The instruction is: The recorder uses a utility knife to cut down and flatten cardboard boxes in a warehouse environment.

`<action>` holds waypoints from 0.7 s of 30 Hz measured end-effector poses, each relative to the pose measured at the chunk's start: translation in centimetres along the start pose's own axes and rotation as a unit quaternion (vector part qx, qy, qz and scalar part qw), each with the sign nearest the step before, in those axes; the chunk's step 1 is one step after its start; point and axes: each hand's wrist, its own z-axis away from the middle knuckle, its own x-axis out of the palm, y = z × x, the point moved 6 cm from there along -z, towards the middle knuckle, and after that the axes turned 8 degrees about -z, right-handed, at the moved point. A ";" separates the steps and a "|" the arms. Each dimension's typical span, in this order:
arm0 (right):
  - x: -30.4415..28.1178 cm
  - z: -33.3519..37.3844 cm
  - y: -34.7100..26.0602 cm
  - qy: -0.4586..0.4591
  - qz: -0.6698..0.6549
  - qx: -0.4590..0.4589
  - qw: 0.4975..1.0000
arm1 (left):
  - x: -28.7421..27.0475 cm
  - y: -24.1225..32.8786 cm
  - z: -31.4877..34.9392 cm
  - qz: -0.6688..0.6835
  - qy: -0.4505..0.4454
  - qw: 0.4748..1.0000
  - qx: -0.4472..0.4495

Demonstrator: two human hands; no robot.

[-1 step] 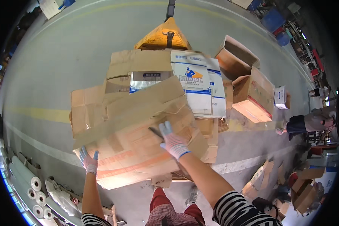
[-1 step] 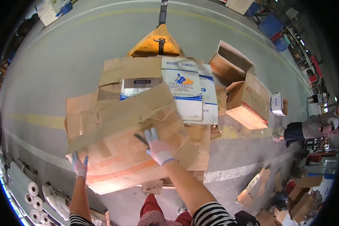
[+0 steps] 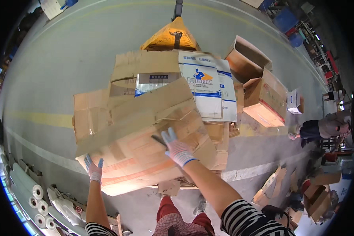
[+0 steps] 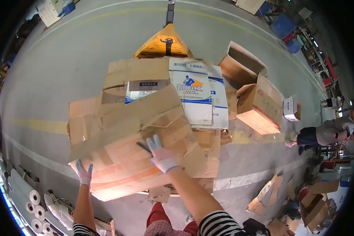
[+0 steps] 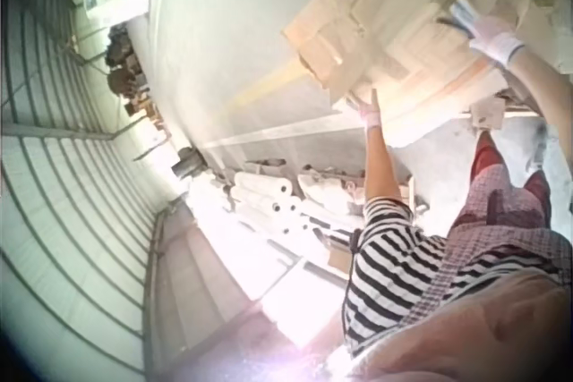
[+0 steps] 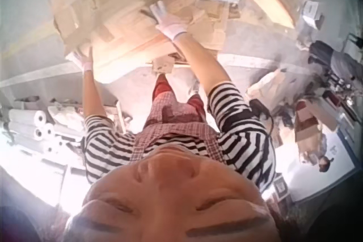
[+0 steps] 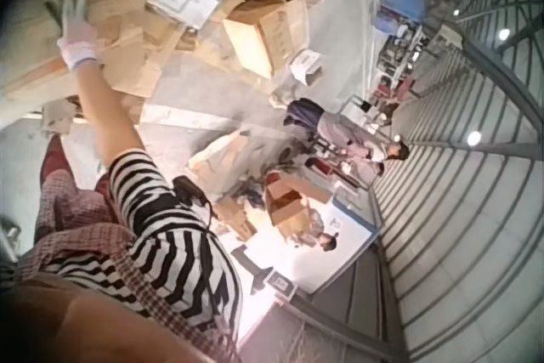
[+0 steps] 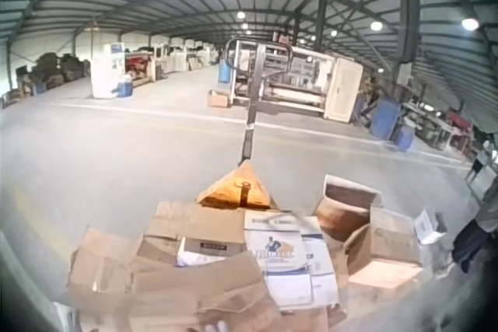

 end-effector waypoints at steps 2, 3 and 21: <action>3.6 -2.9 -0.7 -0.011 0.011 -0.026 1.000 | 4.2 -1.0 -0.4 0.121 -0.020 0.992 0.033; 5.4 -4.0 -0.8 -0.021 0.028 -0.047 0.998 | 4.9 2.0 0.4 0.211 -0.030 0.969 0.123; 0.9 -0.6 24.5 0.120 -0.214 0.281 0.928 | 10.4 24.3 0.7 -0.067 -0.234 0.952 0.187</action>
